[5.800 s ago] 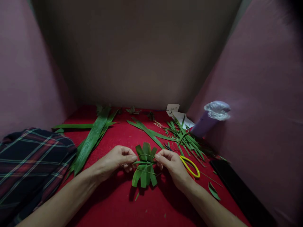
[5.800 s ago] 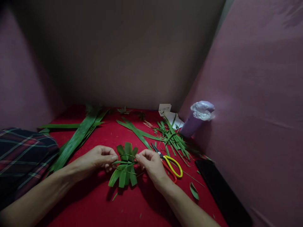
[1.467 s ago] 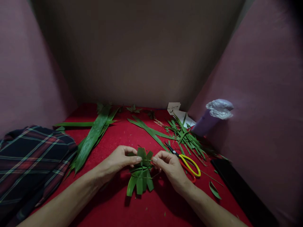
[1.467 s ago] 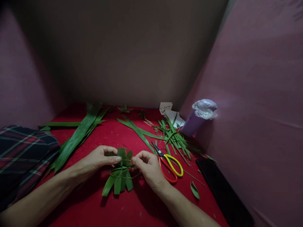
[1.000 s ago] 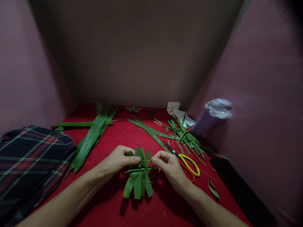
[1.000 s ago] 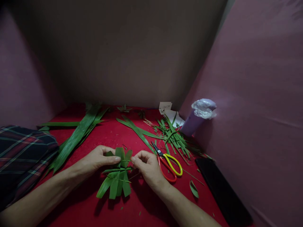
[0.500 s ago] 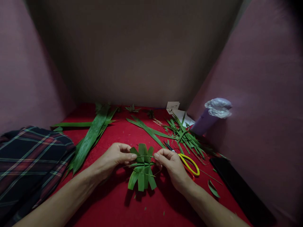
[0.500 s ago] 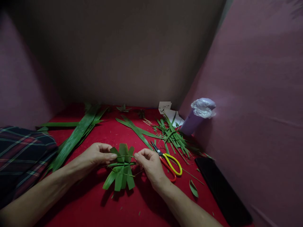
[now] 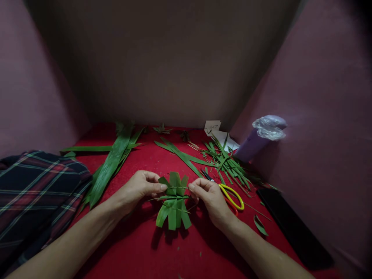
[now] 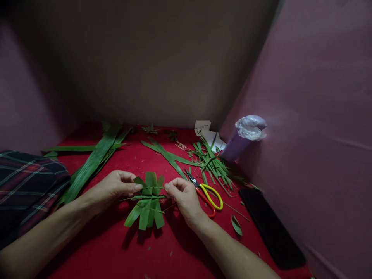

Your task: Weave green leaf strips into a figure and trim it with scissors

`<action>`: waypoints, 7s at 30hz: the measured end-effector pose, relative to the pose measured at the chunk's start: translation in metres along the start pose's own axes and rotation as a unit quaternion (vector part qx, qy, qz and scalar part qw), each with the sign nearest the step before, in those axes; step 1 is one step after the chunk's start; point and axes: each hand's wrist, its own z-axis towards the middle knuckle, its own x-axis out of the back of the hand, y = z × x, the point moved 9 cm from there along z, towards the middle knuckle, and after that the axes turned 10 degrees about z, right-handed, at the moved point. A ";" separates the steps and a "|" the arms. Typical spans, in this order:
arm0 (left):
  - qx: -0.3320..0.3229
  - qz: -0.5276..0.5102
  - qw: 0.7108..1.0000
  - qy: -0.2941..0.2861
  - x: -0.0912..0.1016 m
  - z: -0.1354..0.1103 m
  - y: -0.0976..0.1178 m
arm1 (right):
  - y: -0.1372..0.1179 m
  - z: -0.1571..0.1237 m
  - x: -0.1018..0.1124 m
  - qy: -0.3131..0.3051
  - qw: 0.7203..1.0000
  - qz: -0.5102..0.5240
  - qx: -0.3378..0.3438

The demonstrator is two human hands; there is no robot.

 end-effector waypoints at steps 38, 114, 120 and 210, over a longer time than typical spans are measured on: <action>0.062 -0.111 0.986 -0.107 -0.011 -0.004 -0.005 | -0.036 -0.001 0.004 -0.025 0.982 -0.089 0.162; -0.054 -0.142 0.985 -0.081 -0.015 -0.008 0.018 | 0.011 0.004 -0.011 -0.084 0.977 0.192 -0.047; -0.046 -0.150 0.985 -0.074 -0.012 -0.008 0.017 | 0.001 0.002 -0.017 -0.127 0.982 0.140 -0.007; -0.020 -0.162 0.984 -0.070 -0.009 -0.002 0.008 | -0.061 -0.044 -0.040 0.011 0.629 -0.545 0.553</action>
